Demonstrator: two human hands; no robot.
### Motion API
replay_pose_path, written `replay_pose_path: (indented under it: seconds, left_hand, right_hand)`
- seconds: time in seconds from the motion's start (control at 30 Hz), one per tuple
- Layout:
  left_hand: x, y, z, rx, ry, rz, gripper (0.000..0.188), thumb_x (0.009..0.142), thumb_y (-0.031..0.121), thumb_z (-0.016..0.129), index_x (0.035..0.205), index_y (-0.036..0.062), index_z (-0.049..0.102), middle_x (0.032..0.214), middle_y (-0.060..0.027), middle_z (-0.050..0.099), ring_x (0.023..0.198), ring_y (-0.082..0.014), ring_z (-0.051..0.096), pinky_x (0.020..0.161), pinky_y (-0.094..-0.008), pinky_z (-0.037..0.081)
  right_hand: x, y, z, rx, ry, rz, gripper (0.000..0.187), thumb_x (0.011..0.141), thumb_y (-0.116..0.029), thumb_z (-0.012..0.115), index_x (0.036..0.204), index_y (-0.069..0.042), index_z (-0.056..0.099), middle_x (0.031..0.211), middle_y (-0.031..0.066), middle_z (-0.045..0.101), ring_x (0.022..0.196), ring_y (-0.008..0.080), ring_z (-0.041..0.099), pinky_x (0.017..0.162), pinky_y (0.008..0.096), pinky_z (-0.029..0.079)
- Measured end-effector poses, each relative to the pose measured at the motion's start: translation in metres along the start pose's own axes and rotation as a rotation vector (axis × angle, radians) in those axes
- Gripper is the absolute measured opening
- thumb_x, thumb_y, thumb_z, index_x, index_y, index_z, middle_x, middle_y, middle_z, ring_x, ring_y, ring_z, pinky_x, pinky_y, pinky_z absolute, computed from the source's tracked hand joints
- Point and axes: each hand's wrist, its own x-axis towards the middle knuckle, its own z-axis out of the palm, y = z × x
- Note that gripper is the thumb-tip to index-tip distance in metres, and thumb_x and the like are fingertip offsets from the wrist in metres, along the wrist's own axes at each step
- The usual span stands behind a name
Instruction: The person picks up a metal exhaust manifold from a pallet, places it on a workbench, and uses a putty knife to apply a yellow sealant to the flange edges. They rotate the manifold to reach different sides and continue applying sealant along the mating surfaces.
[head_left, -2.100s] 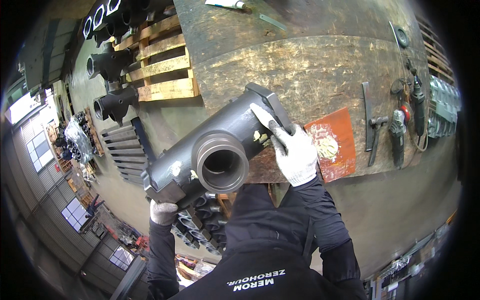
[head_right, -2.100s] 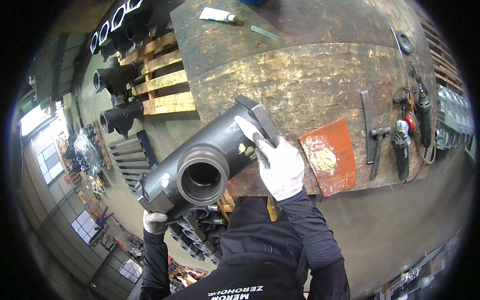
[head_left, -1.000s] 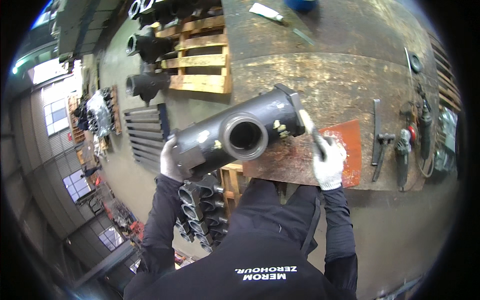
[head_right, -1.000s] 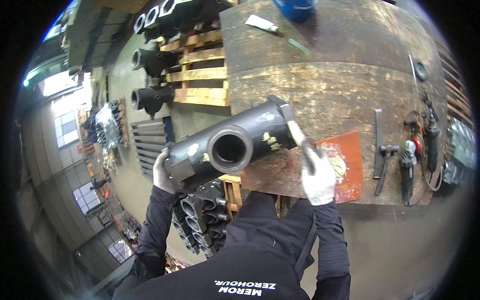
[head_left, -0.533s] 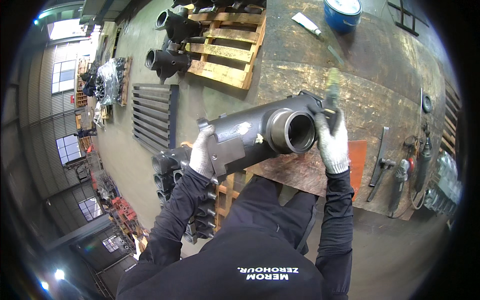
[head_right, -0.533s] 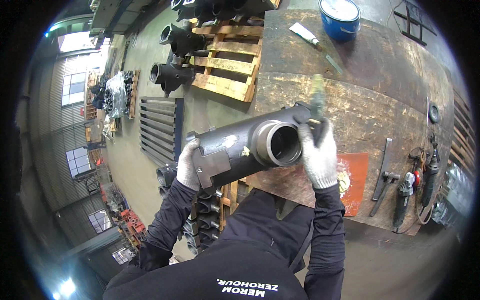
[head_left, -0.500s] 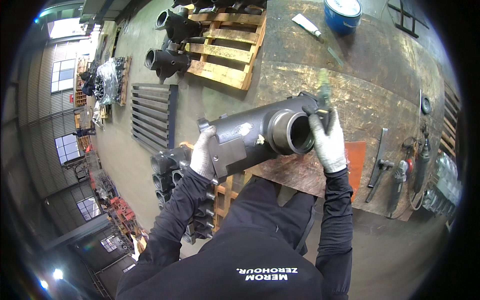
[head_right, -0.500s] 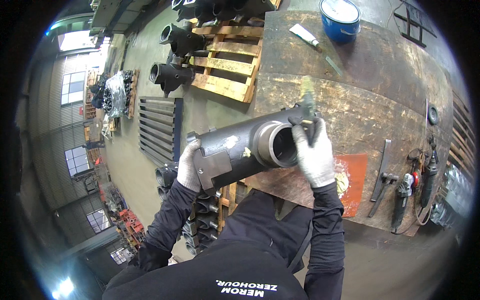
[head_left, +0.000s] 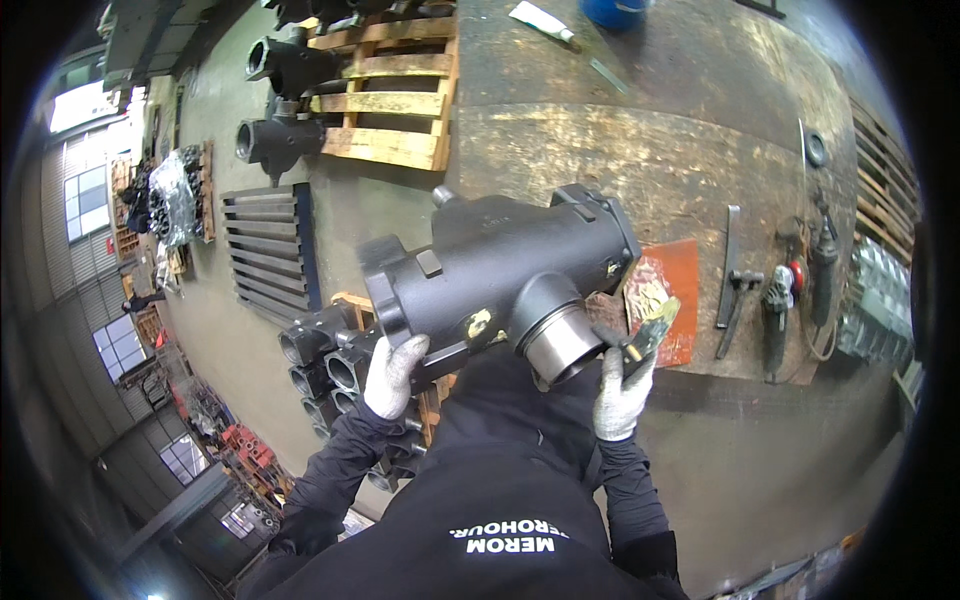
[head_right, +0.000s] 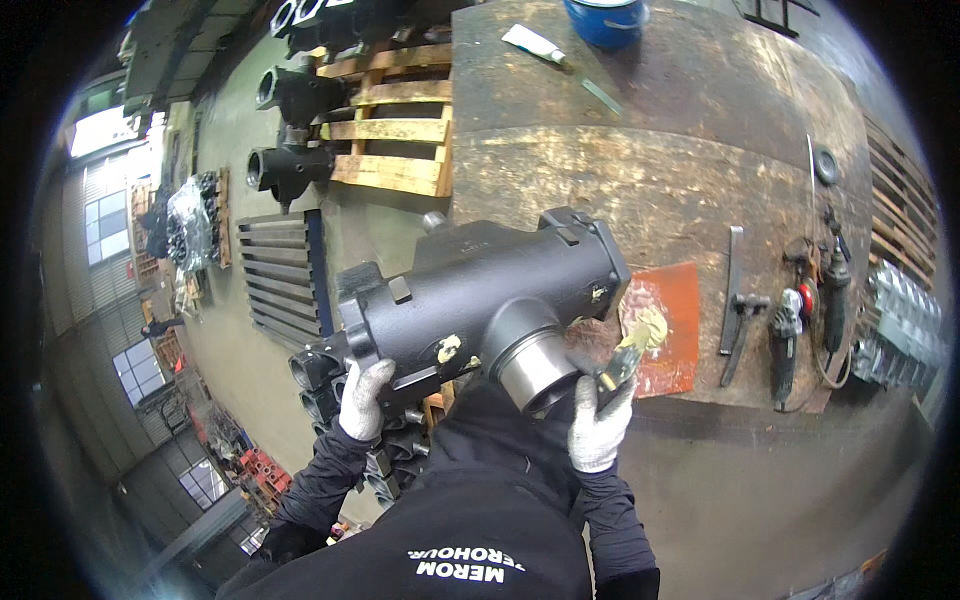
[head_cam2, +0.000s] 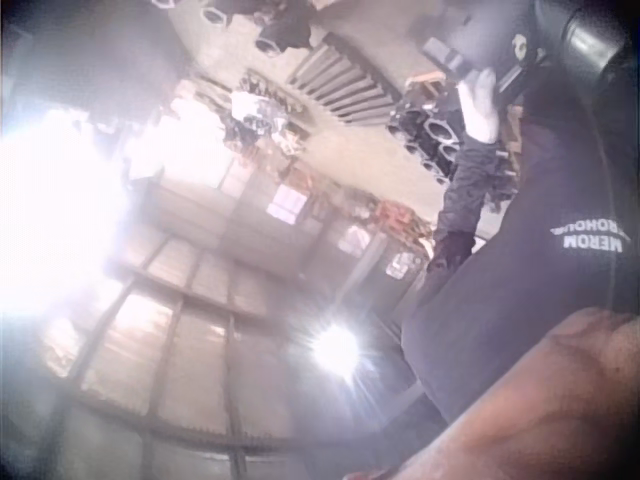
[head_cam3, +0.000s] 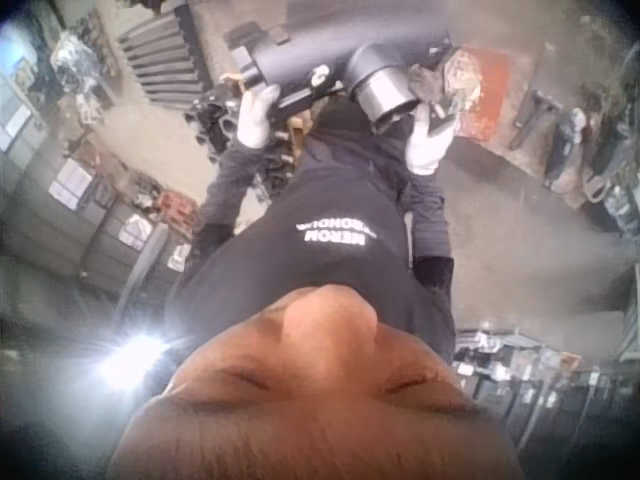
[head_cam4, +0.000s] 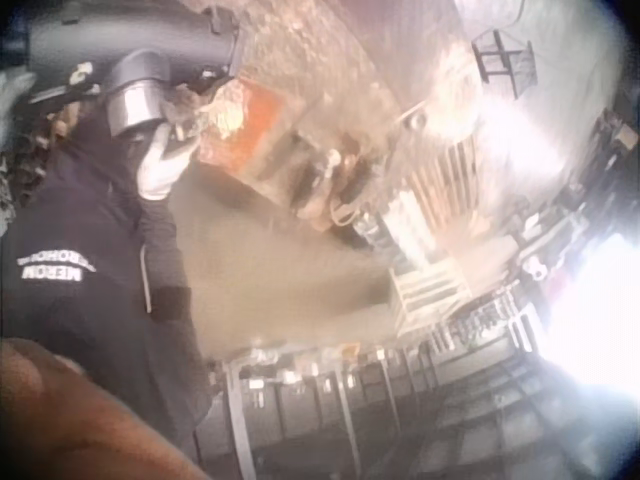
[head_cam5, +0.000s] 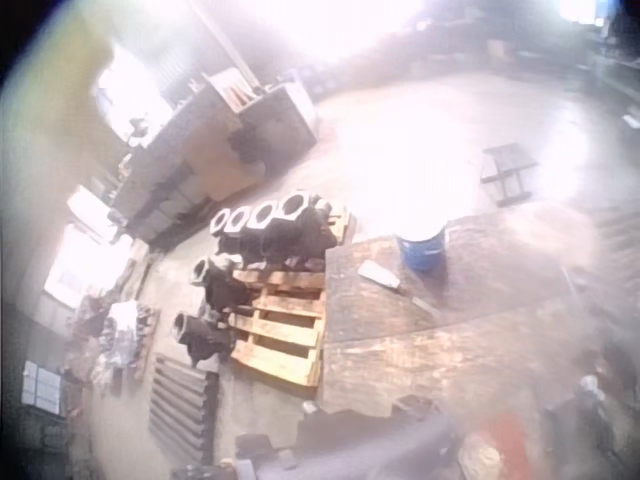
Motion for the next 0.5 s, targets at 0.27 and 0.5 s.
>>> replay_pose_path:
  seconds: [0.27,0.5]
  left_hand:
    - [-0.015,0.04,0.037,0.047,-0.189,0.075,0.04,0.098,0.014,0.064,0.133,-0.0011,0.051,0.113,-0.0085,0.066,0.103,-0.0168,0.061,0.092,-0.0343,0.05]
    - [-0.016,0.058,0.058,0.261,-0.1,0.137,0.047,0.094,0.017,0.068,0.136,0.0037,0.051,0.097,0.0016,0.061,0.082,-0.0065,0.054,0.073,-0.0241,0.046]
  right_hand:
    - [-0.041,0.029,-0.022,-0.072,0.014,-0.121,0.043,0.096,-0.006,0.059,0.134,0.008,0.045,0.12,0.0176,0.069,0.111,0.0236,0.064,0.1,0.0336,0.046]
    - [-0.04,0.03,-0.037,-0.203,-0.065,-0.08,0.021,0.097,-0.008,0.063,0.113,0.002,0.054,0.105,0.0127,0.075,0.089,0.021,0.071,0.084,0.0325,0.053]
